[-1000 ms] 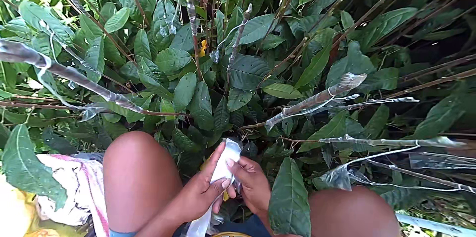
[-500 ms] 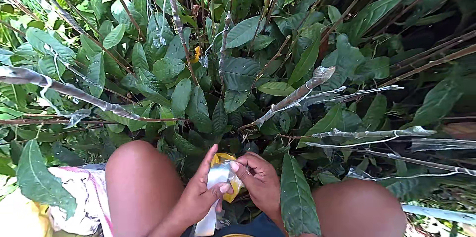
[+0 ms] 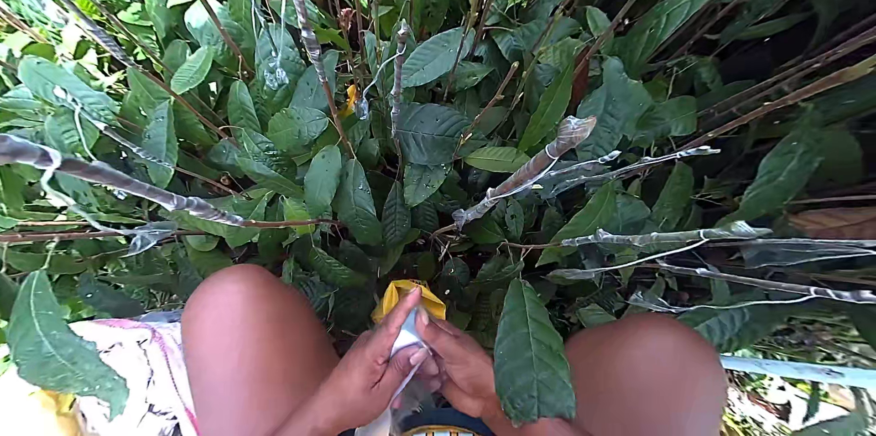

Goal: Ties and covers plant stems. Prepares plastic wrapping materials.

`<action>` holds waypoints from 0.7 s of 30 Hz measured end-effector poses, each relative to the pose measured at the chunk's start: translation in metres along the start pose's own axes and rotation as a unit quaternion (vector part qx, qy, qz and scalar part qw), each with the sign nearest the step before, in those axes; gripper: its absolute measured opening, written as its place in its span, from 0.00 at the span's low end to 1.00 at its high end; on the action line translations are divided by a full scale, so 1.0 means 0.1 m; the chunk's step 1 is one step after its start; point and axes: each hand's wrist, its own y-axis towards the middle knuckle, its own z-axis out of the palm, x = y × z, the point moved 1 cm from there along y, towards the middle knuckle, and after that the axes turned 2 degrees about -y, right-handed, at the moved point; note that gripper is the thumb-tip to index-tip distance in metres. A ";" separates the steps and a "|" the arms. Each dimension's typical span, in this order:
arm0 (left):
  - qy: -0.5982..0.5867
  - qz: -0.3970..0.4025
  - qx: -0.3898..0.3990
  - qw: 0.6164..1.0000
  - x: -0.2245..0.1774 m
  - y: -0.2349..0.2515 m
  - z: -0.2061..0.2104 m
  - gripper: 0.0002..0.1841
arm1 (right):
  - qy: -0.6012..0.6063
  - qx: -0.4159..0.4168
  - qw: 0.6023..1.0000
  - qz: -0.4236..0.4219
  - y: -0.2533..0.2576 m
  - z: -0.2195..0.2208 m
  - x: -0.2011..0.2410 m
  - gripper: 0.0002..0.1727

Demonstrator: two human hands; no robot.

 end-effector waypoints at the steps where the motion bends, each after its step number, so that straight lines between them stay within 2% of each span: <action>1: 0.004 -0.001 0.007 1.000 0.00 0.00 -0.02 0.36 | 0.028 -0.037 0.998 -0.039 0.03 0.05 0.04 0.15; 3: 0.005 0.005 0.003 1.000 0.01 -0.02 -0.04 0.33 | 0.023 -0.093 0.990 -0.106 0.08 0.12 0.16 0.11; 5: 0.015 0.045 -0.021 0.999 0.02 -0.03 -0.05 0.26 | -0.040 -0.124 0.980 -0.154 0.10 0.17 0.25 0.08; 7: 0.055 0.109 -0.052 0.991 0.02 -0.03 -0.02 0.16 | -0.128 -0.134 0.968 -0.171 0.12 0.19 0.33 0.08; 9: 0.110 0.150 -0.048 0.981 0.03 -0.02 0.05 0.11 | -0.249 -0.113 0.948 -0.164 0.12 0.18 0.45 0.08; 11: 0.133 0.131 0.005 0.982 0.02 -0.01 0.12 0.13 | -0.380 -0.065 0.911 -0.149 0.13 0.17 0.55 0.11; 12: 0.133 0.094 0.056 0.985 -0.01 0.01 0.12 0.15 | -0.430 -0.041 0.891 -0.141 0.14 0.17 0.57 0.14; 14: 0.135 0.011 0.141 0.981 -0.10 0.08 0.06 0.16 | -0.437 -0.042 0.888 -0.136 0.15 0.12 0.57 0.14; 15: 0.149 -0.004 0.138 0.979 -0.15 0.11 0.00 0.16 | -0.396 -0.061 0.903 -0.154 0.14 0.05 0.57 0.14; 16: 0.163 0.003 0.093 0.982 -0.19 0.14 -0.06 0.16 | -0.347 -0.067 0.919 -0.173 0.12 -0.04 0.58 0.16; 17: 0.166 0.022 0.030 0.985 -0.23 0.19 -0.13 0.18 | -0.312 -0.048 0.932 -0.177 0.09 -0.13 0.60 0.26; 19: 0.143 0.075 -0.056 0.985 -0.28 0.31 -0.19 0.26 | -0.314 0.015 0.936 -0.156 0.04 -0.18 0.56 0.53; 20: 0.122 0.096 -0.063 0.986 -0.28 0.38 -0.18 0.29 | -0.346 0.045 0.927 -0.135 0.01 -0.14 0.53 0.55; 21: 0.113 0.110 -0.059 0.986 -0.28 0.43 -0.16 0.32 | -0.398 0.045 0.908 -0.126 -0.03 -0.07 0.50 0.46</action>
